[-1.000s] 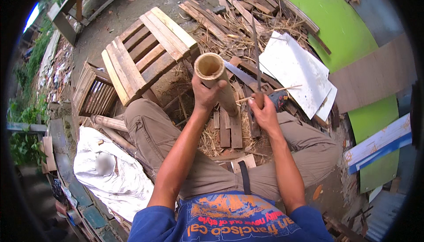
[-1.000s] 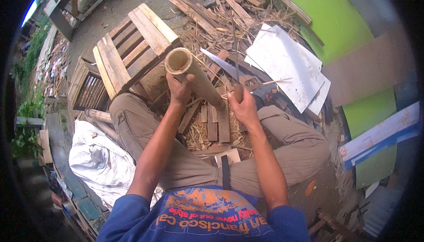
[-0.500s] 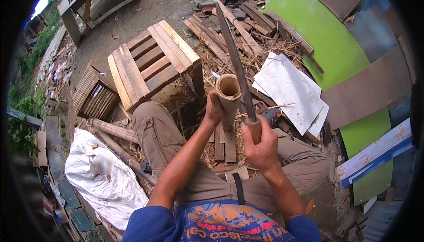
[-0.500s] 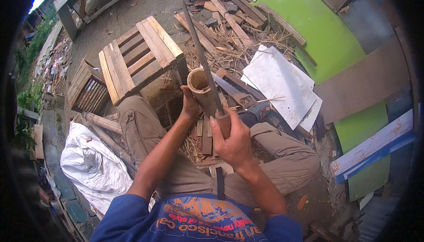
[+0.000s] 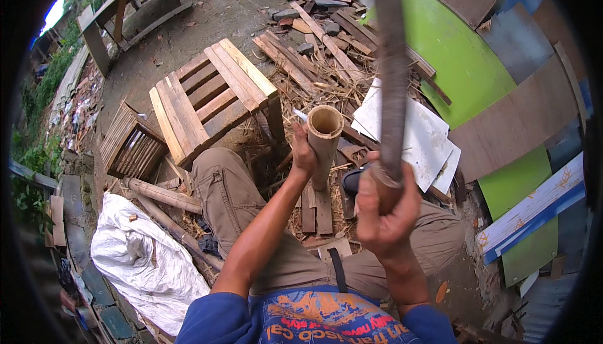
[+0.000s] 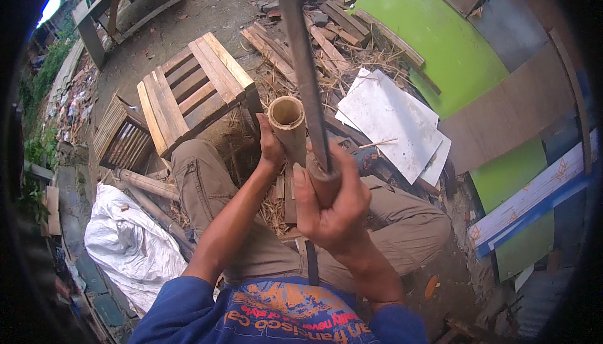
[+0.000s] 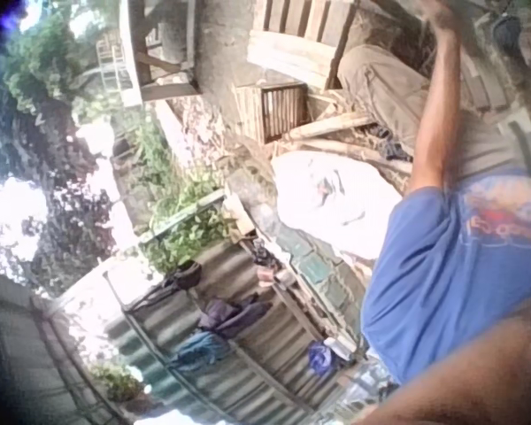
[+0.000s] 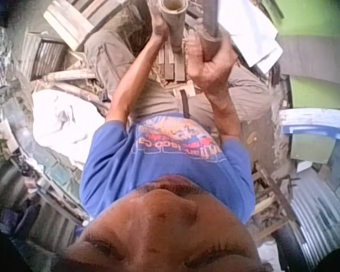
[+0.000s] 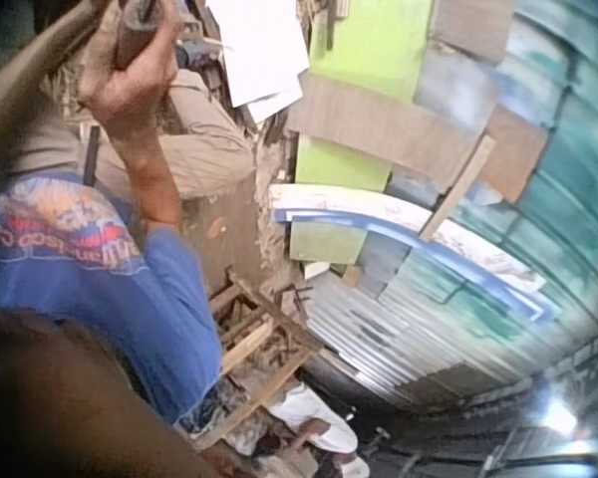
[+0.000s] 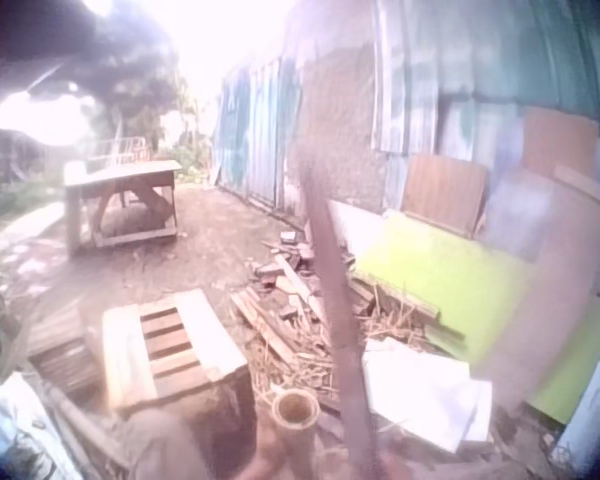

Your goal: The person saws a bamboo pole into a short segment, then uses a chisel and hammer to split the segment lengthwise. The cut piece is separated and set aside.

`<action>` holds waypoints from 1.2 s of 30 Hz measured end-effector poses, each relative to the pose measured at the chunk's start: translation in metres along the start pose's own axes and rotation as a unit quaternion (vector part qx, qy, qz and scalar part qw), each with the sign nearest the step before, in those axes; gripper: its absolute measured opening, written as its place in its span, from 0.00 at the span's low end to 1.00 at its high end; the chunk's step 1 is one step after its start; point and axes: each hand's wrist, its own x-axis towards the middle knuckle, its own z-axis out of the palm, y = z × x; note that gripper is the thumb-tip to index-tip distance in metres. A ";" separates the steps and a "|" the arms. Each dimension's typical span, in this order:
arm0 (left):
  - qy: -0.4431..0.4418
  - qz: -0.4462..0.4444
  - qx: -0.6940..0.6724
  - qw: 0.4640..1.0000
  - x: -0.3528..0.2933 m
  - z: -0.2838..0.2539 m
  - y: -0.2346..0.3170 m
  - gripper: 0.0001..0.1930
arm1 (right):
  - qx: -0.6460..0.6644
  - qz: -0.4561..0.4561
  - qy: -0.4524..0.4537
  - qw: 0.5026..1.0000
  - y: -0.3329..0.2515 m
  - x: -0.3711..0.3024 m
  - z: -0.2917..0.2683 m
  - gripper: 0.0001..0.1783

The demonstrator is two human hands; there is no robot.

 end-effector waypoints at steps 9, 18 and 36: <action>0.003 -0.033 -0.041 0.999 0.002 0.000 -0.006 0.42 | -0.094 0.115 -0.066 0.987 0.059 -0.020 0.028 0.17; -0.102 -0.104 -0.037 0.989 -0.003 -0.014 -0.014 0.42 | 0.001 0.197 -0.143 0.970 0.066 -0.012 0.017 0.15; 0.042 -0.027 0.060 0.997 -0.008 0.052 -0.003 0.41 | -0.185 0.117 -0.134 0.966 0.096 0.017 -0.035 0.14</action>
